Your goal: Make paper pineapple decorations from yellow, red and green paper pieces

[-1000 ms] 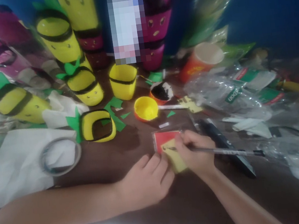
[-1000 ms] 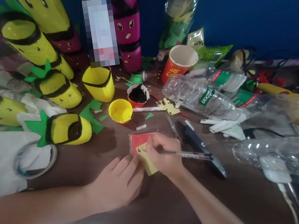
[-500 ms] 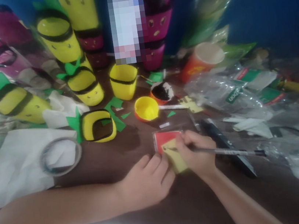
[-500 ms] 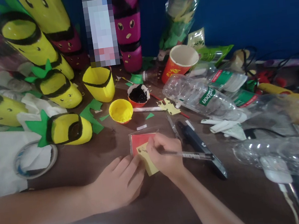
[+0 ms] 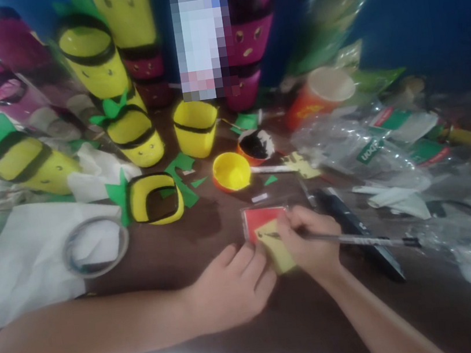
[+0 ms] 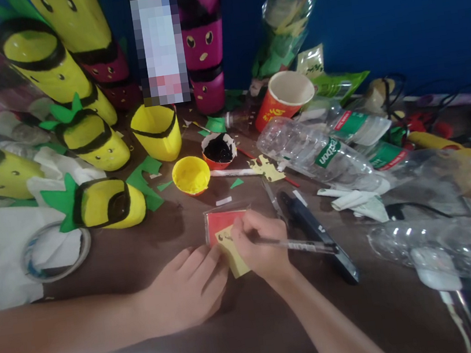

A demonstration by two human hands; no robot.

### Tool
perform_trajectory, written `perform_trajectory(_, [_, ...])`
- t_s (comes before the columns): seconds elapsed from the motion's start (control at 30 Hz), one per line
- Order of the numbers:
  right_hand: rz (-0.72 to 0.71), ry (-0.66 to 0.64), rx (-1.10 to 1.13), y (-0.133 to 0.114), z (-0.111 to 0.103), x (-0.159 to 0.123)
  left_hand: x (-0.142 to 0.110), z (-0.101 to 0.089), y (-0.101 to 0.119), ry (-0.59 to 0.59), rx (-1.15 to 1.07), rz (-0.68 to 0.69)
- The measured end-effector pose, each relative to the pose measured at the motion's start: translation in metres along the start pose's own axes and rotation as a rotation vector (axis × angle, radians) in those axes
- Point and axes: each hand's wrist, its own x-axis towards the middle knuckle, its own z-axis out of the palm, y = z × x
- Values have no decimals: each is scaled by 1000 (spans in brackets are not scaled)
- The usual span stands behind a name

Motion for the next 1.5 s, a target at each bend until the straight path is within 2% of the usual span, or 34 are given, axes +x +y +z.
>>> perform_trajectory(1.5, [27, -22, 14, -2, -1, 1, -1, 1, -1, -19, -2, 11])
